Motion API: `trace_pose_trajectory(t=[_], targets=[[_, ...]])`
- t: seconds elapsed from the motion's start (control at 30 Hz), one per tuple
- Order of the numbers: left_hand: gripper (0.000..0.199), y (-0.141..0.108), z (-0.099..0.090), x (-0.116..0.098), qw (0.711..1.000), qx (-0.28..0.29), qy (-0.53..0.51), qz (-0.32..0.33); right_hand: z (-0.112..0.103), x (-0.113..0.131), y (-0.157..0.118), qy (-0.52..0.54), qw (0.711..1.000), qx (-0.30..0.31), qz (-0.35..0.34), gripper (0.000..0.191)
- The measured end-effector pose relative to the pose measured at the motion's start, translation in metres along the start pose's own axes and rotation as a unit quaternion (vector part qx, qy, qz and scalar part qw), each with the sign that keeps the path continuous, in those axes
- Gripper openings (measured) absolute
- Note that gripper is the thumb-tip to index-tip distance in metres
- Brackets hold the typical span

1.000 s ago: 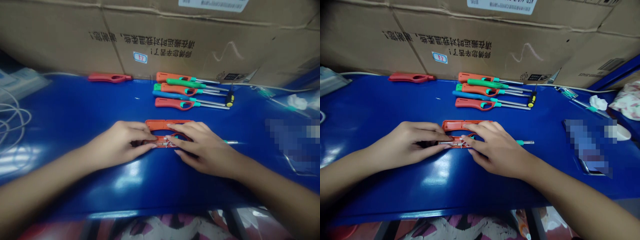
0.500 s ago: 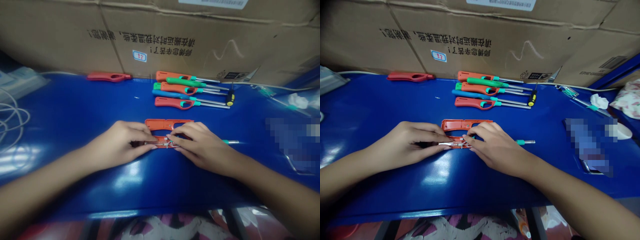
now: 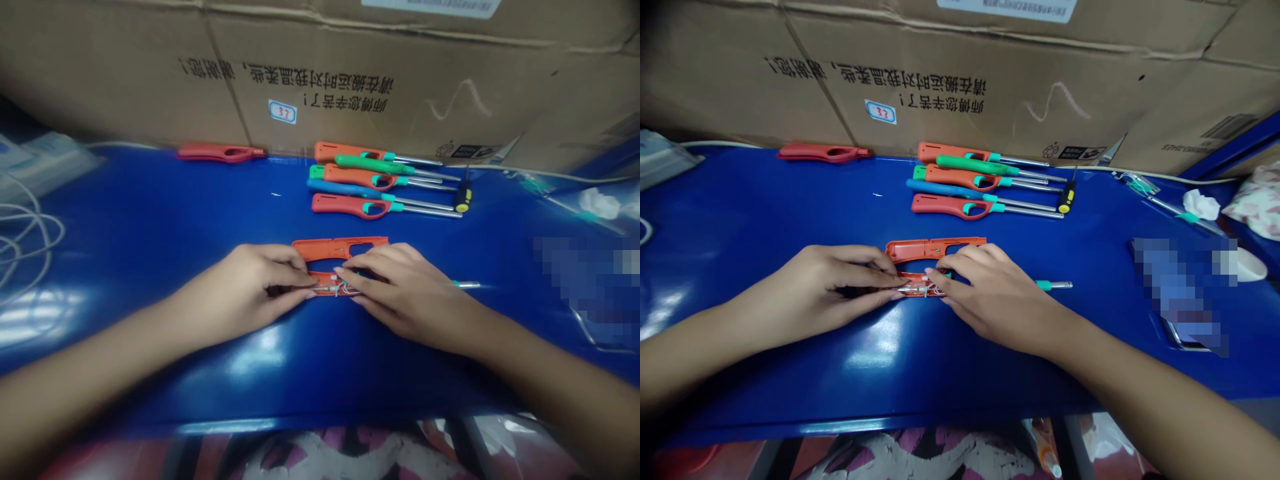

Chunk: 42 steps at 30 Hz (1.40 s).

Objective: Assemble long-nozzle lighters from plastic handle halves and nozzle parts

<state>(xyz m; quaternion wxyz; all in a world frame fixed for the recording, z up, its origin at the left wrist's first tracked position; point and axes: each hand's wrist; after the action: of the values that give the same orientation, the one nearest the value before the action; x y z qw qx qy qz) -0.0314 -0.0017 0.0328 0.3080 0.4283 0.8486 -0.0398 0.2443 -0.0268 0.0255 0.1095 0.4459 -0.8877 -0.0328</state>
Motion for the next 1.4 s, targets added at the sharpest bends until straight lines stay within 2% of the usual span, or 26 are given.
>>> trace_pose_trajectory(t=[0.17,0.37,0.7,0.8,0.93,1.07,1.17,1.3,1.4], targets=[[0.015,0.0,0.0,0.0,1.0,-0.011,-0.003,0.007,-0.004,0.003,-0.002,-0.01,0.999,0.02,-0.035,0.039],[0.017,0.0,0.001,0.001,1.0,-0.011,-0.01,-0.001,-0.001,0.011,-0.002,-0.025,0.998,0.046,-0.023,0.043],[0.015,0.0,0.001,0.0,1.0,-0.016,-0.012,-0.007,-0.003,0.009,0.0,-0.015,0.998,0.049,-0.033,0.042],[0.015,0.0,0.001,0.0,1.0,-0.019,-0.004,-0.008,-0.002,0.003,-0.002,0.003,0.999,0.029,-0.044,0.042],[0.016,0.0,0.001,-0.001,1.0,-0.016,0.007,-0.007,-0.005,-0.011,-0.004,0.037,0.998,-0.032,-0.034,0.04],[0.018,-0.001,-0.003,-0.003,0.999,-0.029,0.026,0.01,-0.014,-0.021,-0.006,0.017,0.998,-0.059,0.006,0.025],[0.02,-0.002,-0.003,-0.004,0.997,-0.043,0.052,0.039,-0.019,-0.02,-0.006,0.034,0.999,-0.038,0.014,0.017],[0.024,-0.002,0.003,-0.002,0.992,-0.016,0.094,0.087,-0.019,-0.014,-0.004,0.072,0.997,0.021,0.018,0.012],[0.028,-0.001,0.009,0.001,0.991,-0.013,0.1,0.093,-0.018,-0.01,-0.003,0.078,0.996,0.041,0.031,0.008]])
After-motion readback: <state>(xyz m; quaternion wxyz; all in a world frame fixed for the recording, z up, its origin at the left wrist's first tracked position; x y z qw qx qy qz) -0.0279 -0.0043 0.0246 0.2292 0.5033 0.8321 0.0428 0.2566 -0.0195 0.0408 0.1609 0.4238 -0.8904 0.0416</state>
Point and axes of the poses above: each hand's wrist, its own y-axis towards the middle knuckle, its own z-axis out of the palm, x = y × z, and after that the axes turned 1 degree about y, right-handed
